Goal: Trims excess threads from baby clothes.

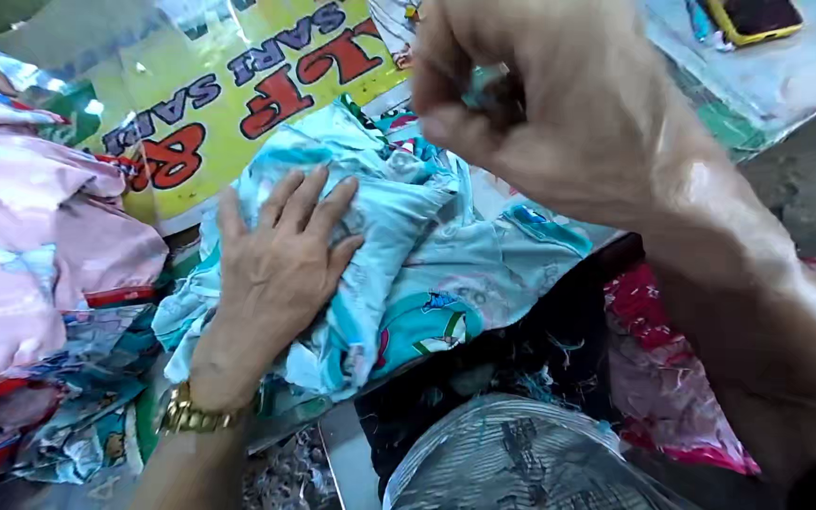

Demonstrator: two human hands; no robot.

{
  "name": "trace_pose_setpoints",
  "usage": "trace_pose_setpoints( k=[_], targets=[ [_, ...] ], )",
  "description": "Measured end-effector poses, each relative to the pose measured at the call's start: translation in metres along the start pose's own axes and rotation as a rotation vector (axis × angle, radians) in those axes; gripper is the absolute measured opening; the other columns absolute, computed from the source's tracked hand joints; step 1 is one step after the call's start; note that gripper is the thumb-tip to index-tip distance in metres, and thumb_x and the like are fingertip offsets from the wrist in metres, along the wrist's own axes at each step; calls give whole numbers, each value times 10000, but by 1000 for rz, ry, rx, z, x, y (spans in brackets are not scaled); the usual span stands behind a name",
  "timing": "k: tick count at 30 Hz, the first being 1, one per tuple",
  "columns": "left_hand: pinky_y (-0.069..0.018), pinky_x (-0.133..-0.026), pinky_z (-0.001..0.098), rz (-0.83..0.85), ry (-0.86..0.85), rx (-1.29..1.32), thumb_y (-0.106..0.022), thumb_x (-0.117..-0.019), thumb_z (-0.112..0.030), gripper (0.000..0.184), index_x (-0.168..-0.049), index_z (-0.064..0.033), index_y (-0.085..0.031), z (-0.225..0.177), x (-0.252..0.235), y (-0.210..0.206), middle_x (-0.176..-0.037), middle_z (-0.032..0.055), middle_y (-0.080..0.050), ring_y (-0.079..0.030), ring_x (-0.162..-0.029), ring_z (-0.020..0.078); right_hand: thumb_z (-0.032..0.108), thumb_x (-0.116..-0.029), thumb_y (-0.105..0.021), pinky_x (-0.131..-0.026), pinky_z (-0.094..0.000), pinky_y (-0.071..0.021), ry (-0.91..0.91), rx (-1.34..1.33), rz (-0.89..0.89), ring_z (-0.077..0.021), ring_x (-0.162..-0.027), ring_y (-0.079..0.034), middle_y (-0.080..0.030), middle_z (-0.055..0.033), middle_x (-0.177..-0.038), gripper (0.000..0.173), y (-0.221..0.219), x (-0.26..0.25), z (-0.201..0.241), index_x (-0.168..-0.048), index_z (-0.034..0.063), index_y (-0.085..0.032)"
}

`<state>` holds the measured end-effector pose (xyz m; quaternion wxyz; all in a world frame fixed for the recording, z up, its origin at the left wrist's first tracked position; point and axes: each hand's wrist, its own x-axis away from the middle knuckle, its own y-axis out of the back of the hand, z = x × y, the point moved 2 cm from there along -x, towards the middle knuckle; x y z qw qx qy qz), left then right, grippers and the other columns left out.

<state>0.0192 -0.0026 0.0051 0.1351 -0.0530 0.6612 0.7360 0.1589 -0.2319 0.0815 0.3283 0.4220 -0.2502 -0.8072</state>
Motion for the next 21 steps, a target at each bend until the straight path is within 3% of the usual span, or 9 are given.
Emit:
trace_pose_setpoints(
  k=[2,6,8,9,10,12,14,16,21],
  targets=[
    [-264,-1123,732,83,103,57,-346,-1084,-443,606,-1609,-141,-333,23,10,-21,-1655,191,-299,-313,-1508,425,292,-1008,-619,-633,-392,-509,-96,142,173,-154,-709,-620,-654,-16,-821,195,-2,27,-31,-1029,113,-692],
    [-222,-1133,759,108,154,26,-356,-1076,-490,602,-1594,-185,-386,6,12,5,-1637,154,-357,-347,-1502,395,320,-948,-711,-585,-540,-511,-245,364,337,-315,-750,-678,-672,-101,-920,210,-19,82,-69,-1009,120,-701],
    [-208,-1175,706,-30,128,81,-442,-1067,-430,514,-1458,-119,-567,-25,10,37,-1538,167,-495,-438,-1442,389,174,-901,-744,-545,-496,-515,-239,334,263,-293,-714,-659,-646,-103,-945,127,-21,100,-70,-1005,114,-705],
    [-312,-1154,605,-137,120,164,-487,-1066,-372,436,-1342,-71,-638,-46,11,47,-1427,172,-586,-527,-1350,356,149,-905,-721,-556,-459,-515,-241,273,207,-259,-714,-643,-634,-91,-949,114,-20,107,-66,-1007,101,-704],
    [-443,-1043,464,-241,129,285,-530,-1059,-313,334,-1186,-43,-680,-69,13,50,-1248,148,-668,-610,-1200,278,154,-919,-695,-575,-406,-509,-251,206,149,-207,-712,-621,-633,-67,-937,109,-18,111,-60,-1009,92,-693],
    [-535,-808,246,-285,169,600,-564,-1044,-257,218,-1001,-77,-679,-108,12,32,-960,41,-691,-652,-928,89,176,-918,-652,-569,-225,-479,-235,87,2,-47,-665,-559,-628,16,-848,111,-19,118,-45,-998,100,-668],
    [-576,-779,223,-186,217,829,-574,-1041,-291,263,-1050,-62,-705,-131,8,3,-939,17,-716,-679,-875,42,143,-899,-673,-600,-146,-506,-175,-23,-107,9,-712,-589,-659,19,-885,96,-31,124,-26,-980,90,-667],
    [-582,-833,217,-172,285,988,-586,-1039,-322,301,-1115,-45,-676,-139,5,-15,-976,1,-717,-683,-915,20,121,-913,-670,-650,-159,-520,-128,-77,-160,-23,-795,-623,-666,-18,-956,75,-51,129,-14,-981,94,-651],
    [-601,-774,209,-263,449,1374,-632,-1002,-112,104,-1039,-24,-673,-137,4,-25,-915,-1,-715,-694,-829,46,141,-954,-707,-687,-85,-495,-230,-391,-205,39,-787,-591,-673,-7,-991,185,-80,139,-12,-1111,65,-644]
  ],
)
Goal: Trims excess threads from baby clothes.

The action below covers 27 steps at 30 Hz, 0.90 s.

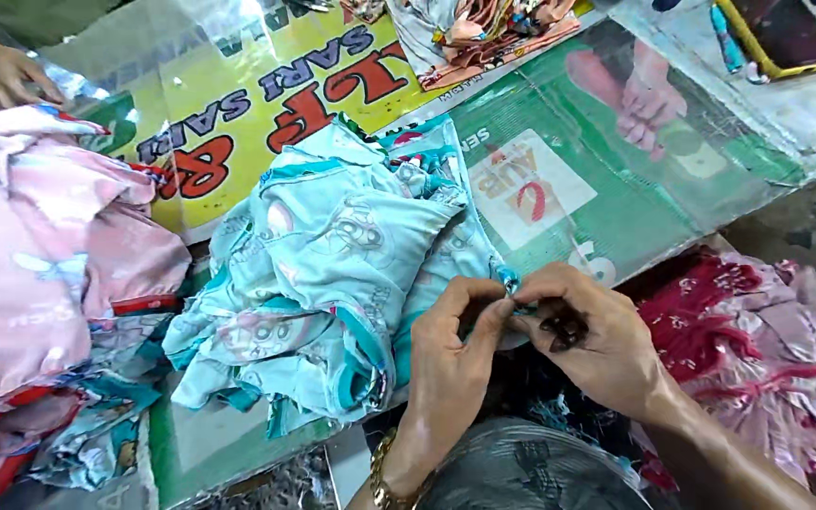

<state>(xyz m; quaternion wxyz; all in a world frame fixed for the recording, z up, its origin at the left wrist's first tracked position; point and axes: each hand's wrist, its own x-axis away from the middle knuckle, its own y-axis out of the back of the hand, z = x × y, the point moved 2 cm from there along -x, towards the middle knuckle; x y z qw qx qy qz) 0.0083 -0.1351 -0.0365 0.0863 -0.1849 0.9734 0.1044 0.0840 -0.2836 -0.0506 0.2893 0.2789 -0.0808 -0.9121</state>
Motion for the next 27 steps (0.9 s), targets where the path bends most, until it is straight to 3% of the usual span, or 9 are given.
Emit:
trace_pose_setpoints(
  k=[5,8,9,12,16,19,23,25,27],
  targets=[
    [-589,-738,202,-13,43,148,-606,-979,-28,68,-1001,-47,-668,1,2,3,-908,-15,-701,-676,-799,40,158,-960,-707,-626,-79,-497,-168,-276,-53,62,-709,-579,-665,57,-942,205,-5,0,5,-1128,122,-595],
    [-570,-822,202,-52,-86,183,-662,-972,-100,52,-982,-109,-712,3,8,4,-1014,-24,-659,-645,-943,47,317,-954,-733,-584,-67,-428,-214,-257,-18,76,-663,-498,-614,90,-923,320,-3,-2,6,-1191,163,-584],
    [-559,-852,197,-59,-131,157,-674,-969,-129,47,-977,-130,-720,3,11,5,-1051,-28,-648,-631,-1000,50,296,-955,-730,-611,-69,-459,-216,-226,8,74,-686,-533,-637,84,-911,272,-2,-3,6,-1153,143,-623],
    [-525,-931,189,-88,-279,29,-677,-972,-171,49,-994,-166,-721,-2,20,13,-1151,-56,-630,-597,-1124,44,130,-965,-676,-673,-90,-504,-106,-92,26,48,-772,-593,-662,44,-906,60,4,-3,7,-1000,81,-683],
    [-474,-1086,292,-62,-526,-252,-587,-1032,-238,92,-980,-182,-638,-19,38,33,-1214,-98,-641,-564,-1261,92,97,-970,-620,-708,-118,-498,147,250,-68,-1,-869,-613,-659,-24,-1014,66,25,-7,13,-1028,83,-648],
    [-409,-1132,377,101,-598,-502,-555,-1019,-152,58,-967,-159,-579,-16,54,44,-1163,-44,-686,-599,-1223,130,87,-987,-586,-679,-179,-482,264,483,-34,-94,-855,-615,-647,-85,-1010,54,33,1,14,-1024,80,-624],
    [-379,-1104,413,298,-524,-820,-535,-1023,-160,62,-1004,-160,-594,15,65,45,-1162,-13,-725,-621,-1206,142,41,-930,-566,-477,-377,-464,278,723,259,-282,-671,-651,-680,-166,-966,141,30,16,3,-988,61,-693],
    [-378,-1099,404,236,-474,-809,-537,-1033,-212,94,-1042,-166,-619,16,64,38,-1099,-24,-741,-639,-1163,123,50,-940,-555,-450,-378,-446,232,735,315,-274,-646,-639,-679,-158,-1004,182,33,19,3,-1033,67,-710],
    [-378,-1079,391,136,-427,-795,-597,-1035,-313,158,-1096,-170,-629,12,60,28,-999,-19,-724,-652,-1068,109,111,-986,-563,-483,-329,-450,193,683,260,-211,-675,-642,-695,-123,-1021,181,37,17,11,-1058,85,-726]
  ],
)
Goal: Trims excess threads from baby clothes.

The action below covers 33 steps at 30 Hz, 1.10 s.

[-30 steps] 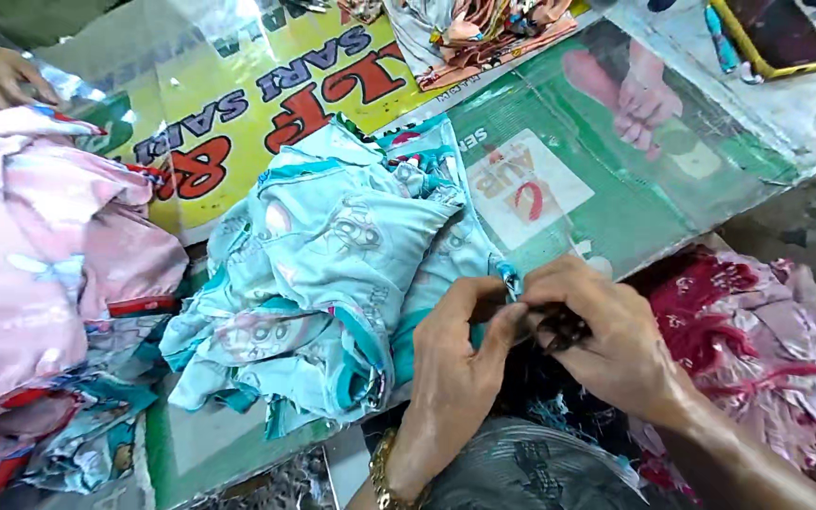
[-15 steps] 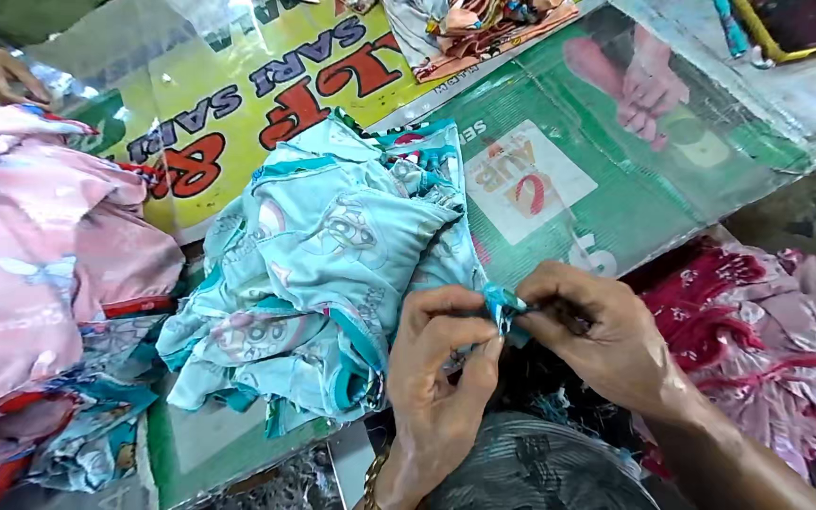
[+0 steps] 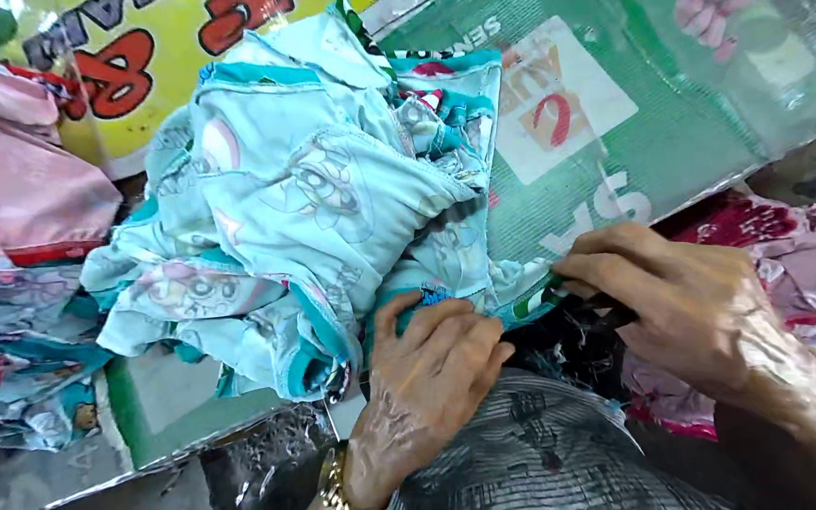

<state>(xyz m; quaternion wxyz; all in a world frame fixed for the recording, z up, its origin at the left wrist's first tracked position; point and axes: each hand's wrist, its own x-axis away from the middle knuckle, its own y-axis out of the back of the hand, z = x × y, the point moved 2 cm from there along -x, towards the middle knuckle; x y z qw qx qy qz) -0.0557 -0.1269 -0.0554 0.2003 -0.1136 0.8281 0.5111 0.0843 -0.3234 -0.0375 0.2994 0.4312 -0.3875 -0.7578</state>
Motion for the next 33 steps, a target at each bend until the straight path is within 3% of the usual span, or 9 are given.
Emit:
trace_pose_setpoints(
  k=[3,5,7,11,17,21,26,31,33],
  targets=[
    [-384,-962,419,-56,-16,-132,-657,-1005,-309,237,-1215,-200,-660,-7,-11,-11,-960,33,-669,-615,-922,173,186,-1051,-560,-695,-149,-509,-71,-359,-170,-22,-848,-625,-666,-20,-996,175,9,-8,12,-1055,79,-698],
    [-351,-929,439,-61,-104,-208,-602,-1029,-230,181,-1187,-197,-682,-6,-13,-18,-984,44,-658,-580,-896,199,184,-1059,-547,-713,-138,-542,-84,-656,-211,17,-833,-619,-650,30,-931,164,1,-13,22,-1013,81,-666],
    [-347,-939,426,-98,-176,-208,-558,-1039,-169,129,-1098,-159,-672,-1,-8,-20,-1003,42,-674,-574,-909,200,151,-1055,-542,-683,-137,-529,-98,-804,-156,16,-789,-601,-644,23,-899,169,-17,-17,26,-1003,55,-671],
    [-393,-948,412,-159,-218,-147,-575,-1025,-143,123,-1099,-125,-673,2,2,-17,-1020,48,-708,-617,-940,195,100,-1009,-584,-617,-103,-502,-145,-793,-42,33,-719,-573,-630,26,-873,128,-40,-18,14,-970,36,-688],
    [-384,-1044,424,-192,-203,-67,-582,-1026,-178,86,-1103,-143,-601,1,19,-11,-1088,30,-685,-632,-1021,166,120,-975,-652,-713,-122,-538,14,-810,82,15,-825,-625,-667,15,-911,100,-39,-18,8,-980,34,-704],
    [-361,-1067,407,-190,-187,-19,-588,-1013,-181,88,-1098,-157,-589,-10,26,-4,-1114,8,-656,-610,-1040,147,84,-952,-656,-690,-135,-532,81,-784,97,2,-811,-635,-693,-4,-919,76,-39,-16,7,-980,37,-709],
    [-350,-1064,392,-208,-178,7,-634,-998,-186,114,-1107,-156,-629,-15,21,-9,-1079,7,-597,-568,-1013,143,147,-933,-681,-657,-129,-486,129,-730,115,12,-801,-596,-675,-1,-971,147,-38,-15,11,-1054,71,-716],
    [-342,-1092,397,-217,-199,117,-649,-992,-169,90,-1081,-157,-647,-21,15,-16,-1097,1,-605,-569,-1059,136,61,-938,-651,-675,-139,-495,69,-738,15,-19,-843,-603,-650,-14,-943,98,-43,-10,14,-969,52,-743],
    [-401,-1107,375,-240,-135,189,-624,-1015,-215,76,-1071,-173,-595,-19,13,-20,-1164,-13,-598,-585,-1140,109,35,-915,-650,-695,-122,-500,19,-750,-11,-11,-854,-599,-643,-5,-929,98,-44,-9,16,-945,53,-742]
  ],
)
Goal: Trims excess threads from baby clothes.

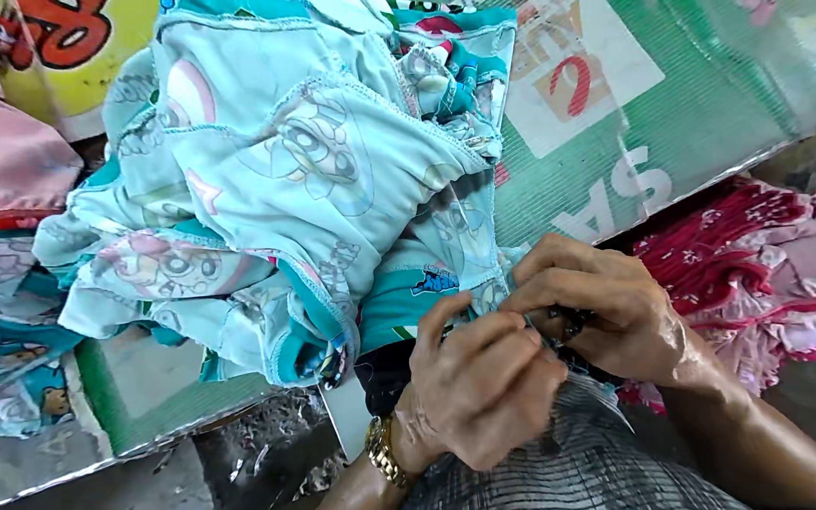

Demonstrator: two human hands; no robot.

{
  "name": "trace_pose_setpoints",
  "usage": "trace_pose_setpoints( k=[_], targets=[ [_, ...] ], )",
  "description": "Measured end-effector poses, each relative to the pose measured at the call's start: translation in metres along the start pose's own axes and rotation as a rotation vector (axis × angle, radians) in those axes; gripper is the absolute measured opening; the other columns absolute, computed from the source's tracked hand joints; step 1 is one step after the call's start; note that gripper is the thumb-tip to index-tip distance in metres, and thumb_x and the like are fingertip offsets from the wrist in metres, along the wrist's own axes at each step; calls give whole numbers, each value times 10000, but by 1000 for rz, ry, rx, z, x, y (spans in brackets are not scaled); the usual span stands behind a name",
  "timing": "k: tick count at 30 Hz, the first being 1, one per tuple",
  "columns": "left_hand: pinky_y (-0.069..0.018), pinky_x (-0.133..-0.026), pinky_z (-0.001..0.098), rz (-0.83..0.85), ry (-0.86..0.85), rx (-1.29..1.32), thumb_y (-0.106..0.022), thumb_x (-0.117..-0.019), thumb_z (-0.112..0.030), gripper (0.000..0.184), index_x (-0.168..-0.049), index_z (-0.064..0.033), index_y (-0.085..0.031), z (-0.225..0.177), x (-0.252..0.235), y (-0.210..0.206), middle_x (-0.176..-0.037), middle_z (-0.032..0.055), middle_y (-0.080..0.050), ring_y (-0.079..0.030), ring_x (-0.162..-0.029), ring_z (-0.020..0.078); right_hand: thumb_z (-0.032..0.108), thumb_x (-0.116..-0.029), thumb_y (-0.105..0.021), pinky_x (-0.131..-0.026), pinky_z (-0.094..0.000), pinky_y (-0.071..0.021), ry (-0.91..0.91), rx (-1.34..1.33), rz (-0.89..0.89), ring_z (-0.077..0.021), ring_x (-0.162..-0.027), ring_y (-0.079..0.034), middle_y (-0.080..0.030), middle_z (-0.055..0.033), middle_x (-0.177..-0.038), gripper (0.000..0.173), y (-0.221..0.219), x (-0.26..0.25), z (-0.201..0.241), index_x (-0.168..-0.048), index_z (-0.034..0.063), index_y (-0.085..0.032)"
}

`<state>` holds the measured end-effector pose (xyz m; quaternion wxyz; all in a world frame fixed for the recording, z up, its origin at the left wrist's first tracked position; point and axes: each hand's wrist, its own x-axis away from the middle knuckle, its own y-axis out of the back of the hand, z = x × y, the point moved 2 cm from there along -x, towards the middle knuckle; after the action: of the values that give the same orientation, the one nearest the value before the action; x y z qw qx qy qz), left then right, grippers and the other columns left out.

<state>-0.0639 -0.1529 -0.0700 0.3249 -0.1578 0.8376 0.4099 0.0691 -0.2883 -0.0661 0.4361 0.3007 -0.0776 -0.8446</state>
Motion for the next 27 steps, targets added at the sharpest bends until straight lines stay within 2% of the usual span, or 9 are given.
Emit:
trace_pose_setpoints(
  k=[2,4,6,10,14,17,19,21,27],
  targets=[
    [-479,-1065,329,-62,112,49,-644,-1016,-278,144,-1043,-177,-545,4,-3,-2,-1165,-29,-593,-612,-1121,70,6,-911,-633,-731,-124,-517,-26,-10,-31,-10,-867,-616,-660,-9,-918,100,-1,1,1,-933,40,-725],
    [-499,-1031,300,-86,194,37,-696,-985,-302,220,-1056,-179,-528,8,-6,-3,-1177,-40,-600,-609,-1135,69,3,-938,-611,-743,-133,-545,-37,-69,-55,-8,-859,-647,-692,-12,-909,101,-2,2,2,-946,25,-709],
    [-469,-1030,276,-48,243,-12,-684,-993,-291,222,-1089,-174,-521,11,-5,-4,-1175,-35,-599,-587,-1146,68,18,-966,-603,-742,-130,-552,-42,-125,-64,0,-853,-654,-704,-14,-919,97,-2,2,1,-975,19,-699],
    [-392,-1047,313,25,261,-80,-591,-1035,-193,93,-1091,-138,-542,10,-10,-3,-1042,-4,-681,-633,-1008,51,54,-970,-635,-766,-135,-538,7,-54,-85,-22,-915,-629,-661,-20,-976,86,-3,5,6,-943,53,-716],
    [-374,-1017,356,66,255,-105,-579,-1029,-172,88,-1011,-157,-664,9,-12,-1,-936,-9,-670,-618,-919,64,115,-1041,-565,-708,-173,-494,98,116,-60,-76,-847,-617,-669,-69,-1003,125,-8,18,18,-1014,89,-685],
    [-354,-1014,392,68,217,-117,-579,-1025,-152,111,-1032,-173,-687,10,-10,-2,-911,-3,-669,-616,-899,77,158,-1030,-602,-727,-129,-498,59,156,-97,-35,-868,-615,-642,-44,-1016,84,-5,24,12,-1056,91,-646],
    [-351,-1031,406,66,198,-115,-589,-1021,-158,110,-1066,-182,-687,12,-8,-1,-933,-6,-672,-620,-918,74,222,-1004,-626,-640,-140,-455,-25,331,-99,-42,-780,-573,-614,-36,-977,153,-3,26,7,-1086,94,-617],
    [-351,-1040,427,78,169,-120,-600,-1020,-186,114,-1085,-188,-694,12,-7,0,-943,-6,-680,-626,-929,79,173,-977,-581,-527,-225,-441,-74,482,-82,-101,-690,-599,-653,-49,-910,130,-5,30,2,-1008,99,-683],
    [-344,-1059,447,65,41,-215,-619,-1012,-223,145,-1152,-204,-648,6,-1,10,-1043,-14,-628,-593,-980,124,135,-990,-546,-545,-245,-447,-83,521,-96,-115,-708,-619,-680,-47,-898,177,-3,37,-4,-962,123,-721]
  ],
)
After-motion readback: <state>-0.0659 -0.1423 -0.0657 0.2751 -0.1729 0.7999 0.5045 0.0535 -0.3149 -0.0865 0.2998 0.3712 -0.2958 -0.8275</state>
